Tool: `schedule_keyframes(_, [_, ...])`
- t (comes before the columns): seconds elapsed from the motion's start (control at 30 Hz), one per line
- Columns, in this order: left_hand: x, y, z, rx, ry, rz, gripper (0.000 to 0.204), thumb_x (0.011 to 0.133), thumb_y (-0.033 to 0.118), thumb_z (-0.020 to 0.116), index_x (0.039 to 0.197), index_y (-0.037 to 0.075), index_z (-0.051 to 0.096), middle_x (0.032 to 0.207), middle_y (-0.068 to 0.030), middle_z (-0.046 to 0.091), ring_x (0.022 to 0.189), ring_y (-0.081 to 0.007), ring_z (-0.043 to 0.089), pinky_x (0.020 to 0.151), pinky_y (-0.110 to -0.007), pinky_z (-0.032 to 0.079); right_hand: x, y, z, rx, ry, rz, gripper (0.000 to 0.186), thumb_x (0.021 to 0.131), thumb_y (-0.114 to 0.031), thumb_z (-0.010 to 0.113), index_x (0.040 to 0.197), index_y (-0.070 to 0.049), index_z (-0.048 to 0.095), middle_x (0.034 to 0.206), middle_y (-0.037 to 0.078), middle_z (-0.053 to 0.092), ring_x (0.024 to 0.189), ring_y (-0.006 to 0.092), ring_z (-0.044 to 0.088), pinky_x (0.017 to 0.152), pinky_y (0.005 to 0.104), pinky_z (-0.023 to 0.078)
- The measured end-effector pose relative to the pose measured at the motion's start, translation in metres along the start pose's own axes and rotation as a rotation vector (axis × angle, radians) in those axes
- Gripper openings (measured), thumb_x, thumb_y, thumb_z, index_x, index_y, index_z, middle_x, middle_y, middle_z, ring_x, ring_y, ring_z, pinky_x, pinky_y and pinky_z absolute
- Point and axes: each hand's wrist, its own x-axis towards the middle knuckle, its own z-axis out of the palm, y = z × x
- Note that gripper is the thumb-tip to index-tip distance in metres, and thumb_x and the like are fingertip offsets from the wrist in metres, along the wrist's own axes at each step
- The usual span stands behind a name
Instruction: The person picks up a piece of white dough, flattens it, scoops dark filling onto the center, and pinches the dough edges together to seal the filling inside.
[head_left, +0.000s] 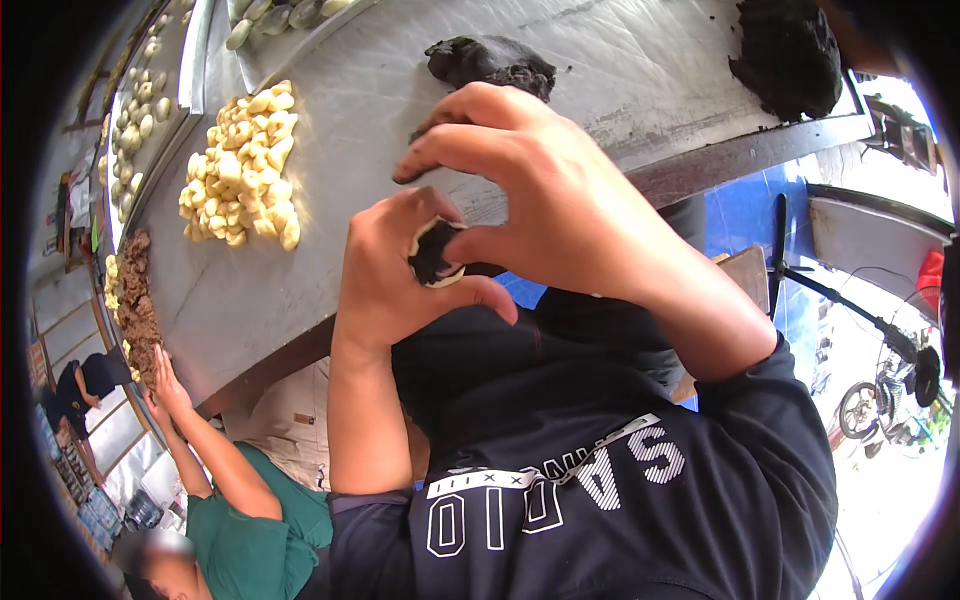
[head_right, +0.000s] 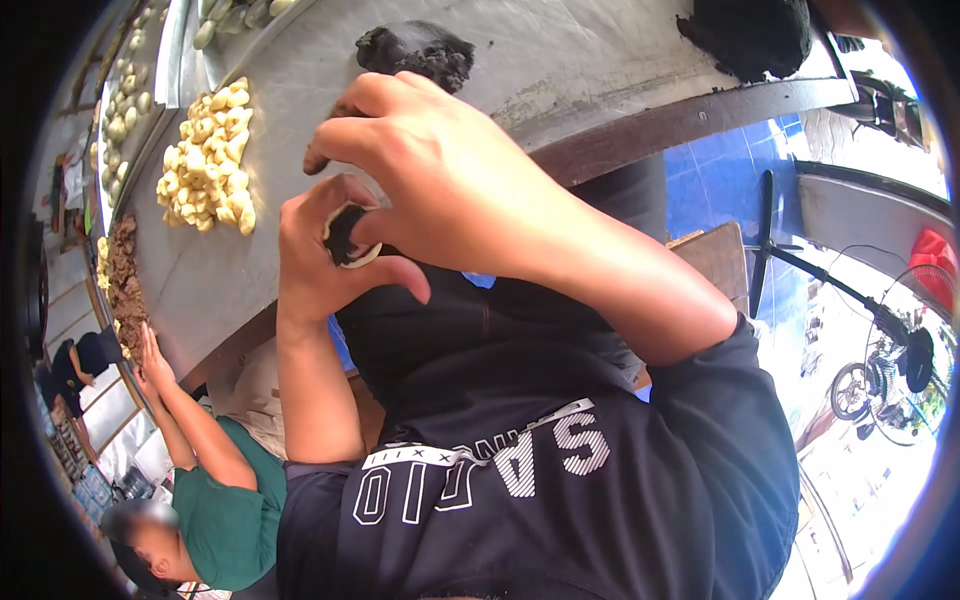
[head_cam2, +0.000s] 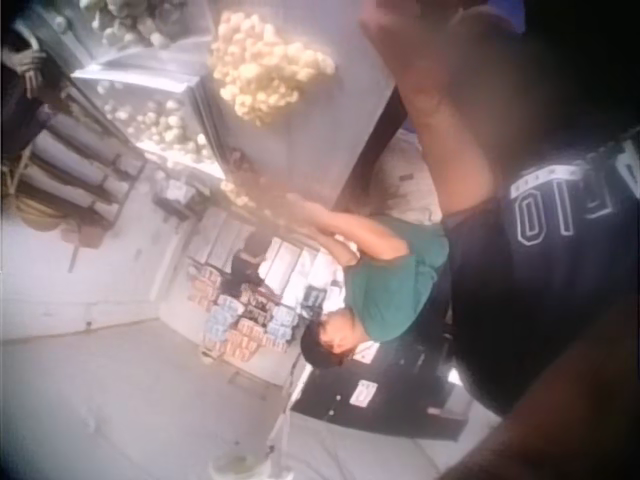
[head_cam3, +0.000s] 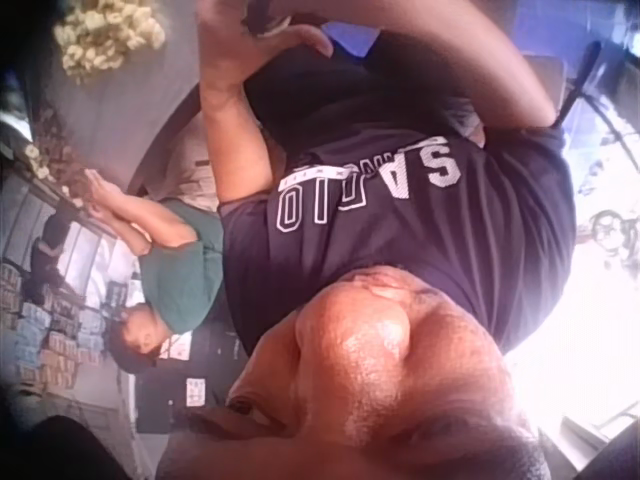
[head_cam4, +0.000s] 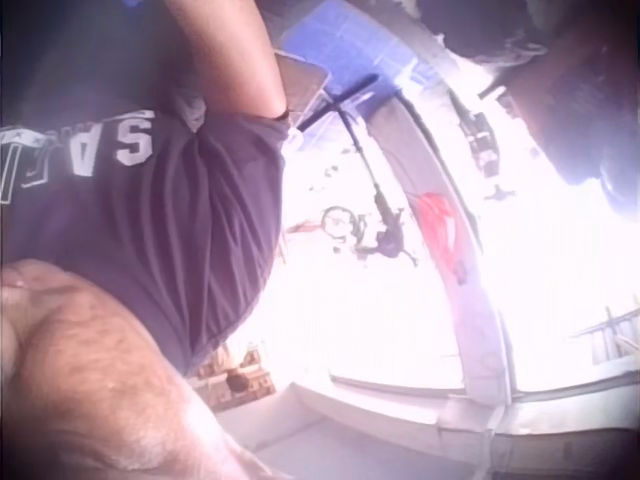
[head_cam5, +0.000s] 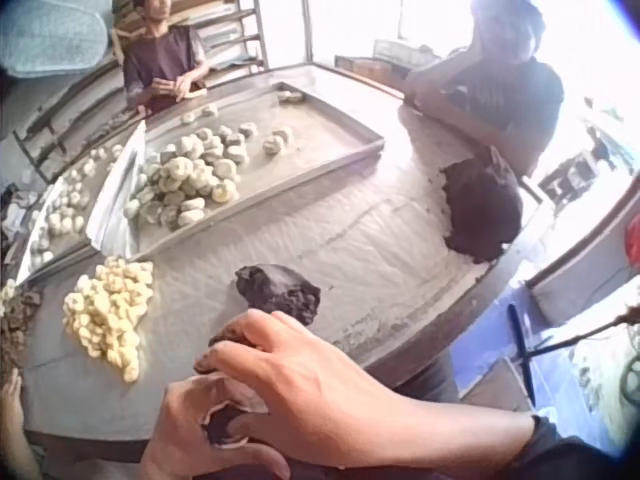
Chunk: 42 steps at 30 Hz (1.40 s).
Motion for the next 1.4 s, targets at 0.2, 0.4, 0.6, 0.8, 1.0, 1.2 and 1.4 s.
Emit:
schedule_keyframes(0.2, [0.001, -0.003, 0.006, 0.102, 0.129, 0.078, 0.075, 0.059, 0.048, 0.111, 0.106, 0.005, 0.071, 0.087, -0.0076, 0.07, 0.074, -0.0217, 0.07, 0.072, -0.035, 0.057, 0.003, -0.013, 0.003, -0.092, 0.039, -0.081, 0.028, 0.08, -0.013, 0.088, 0.107, -0.011, 0.081, 0.115, 0.012, 0.073, 0.108, 0.0358, 0.073, 0.093, 0.0459, 0.062])
schedule_keyframes(0.4, [-0.008, -0.004, -0.007, -0.406, 0.064, -0.253, 0.05, 0.116, 0.052, 0.065, 0.118, 0.003, 0.073, 0.092, -0.0006, 0.07, 0.073, -0.0048, 0.056, 0.066, -0.023, 0.045, -0.002, 0.043, -0.024, -0.519, 0.059, 0.08, 0.019, 0.093, -0.011, 0.082, 0.112, -0.009, 0.083, 0.102, 0.012, 0.071, 0.102, 0.037, 0.073, 0.09, 0.0469, 0.059])
schedule_keyframes(0.6, [-0.007, -0.011, -0.003, -0.557, 0.202, -0.109, 0.042, 0.122, 0.039, 0.058, 0.106, 0.003, 0.072, 0.096, -0.0028, 0.07, 0.068, -0.0041, 0.051, 0.062, -0.022, 0.041, -0.012, 0.02, -0.03, -0.297, -0.01, 0.196, 0.017, 0.097, -0.009, 0.078, 0.114, -0.006, 0.076, 0.108, 0.015, 0.074, 0.101, 0.0413, 0.074, 0.089, 0.0484, 0.059])
schedule_keyframes(0.8, [-0.001, -0.027, -0.004, -0.563, 0.104, 0.181, 0.031, 0.122, 0.028, 0.057, 0.105, 0.005, 0.068, 0.099, -0.0058, 0.063, 0.071, -0.0068, 0.048, 0.061, -0.024, 0.039, -0.014, 0.03, -0.021, -0.261, 0.079, 0.11, 0.022, 0.1, -0.001, 0.075, 0.121, -0.006, 0.077, 0.11, 0.017, 0.077, 0.102, 0.0407, 0.076, 0.087, 0.047, 0.061])
schedule_keyframes(1.0, [-0.002, 0.002, 0.002, -0.689, 0.122, -0.193, 0.026, 0.102, 0.019, 0.088, 0.108, 0.004, 0.067, 0.094, 0.003, 0.061, 0.075, -0.003, 0.051, 0.066, -0.021, 0.043, -0.011, 0.036, -0.031, -0.144, 0.108, 0.084, 0.022, 0.095, -0.01, 0.082, 0.117, -0.005, 0.078, 0.108, 0.018, 0.076, 0.102, 0.0417, 0.076, 0.088, 0.0484, 0.061])
schedule_keyframes(1.2, [0.002, -0.004, 0.008, 0.01, 0.256, 0.007, 0.053, 0.061, 0.02, 0.113, 0.088, 0.006, 0.07, 0.08, -0.0046, 0.071, 0.071, -0.018, 0.067, 0.068, -0.033, 0.056, -0.002, 0.0, -0.017, -0.019, 0.055, 0.01, 0.042, 0.081, -0.012, 0.09, 0.119, -0.004, 0.076, 0.107, 0.017, 0.073, 0.103, 0.0421, 0.074, 0.09, 0.0495, 0.061])
schedule_keyframes(1.4, [-0.002, -0.001, 0.008, 0.026, 0.184, 0.016, 0.053, 0.063, 0.021, 0.112, 0.084, 0.005, 0.066, 0.077, -0.0051, 0.068, 0.068, -0.0172, 0.064, 0.065, -0.036, 0.054, 0.0, -0.004, 0.012, -0.077, 0.082, -0.021, 0.055, 0.075, -0.009, 0.09, 0.127, -0.007, 0.072, 0.115, 0.013, 0.07, 0.113, 0.038, 0.069, 0.095, 0.047, 0.059])
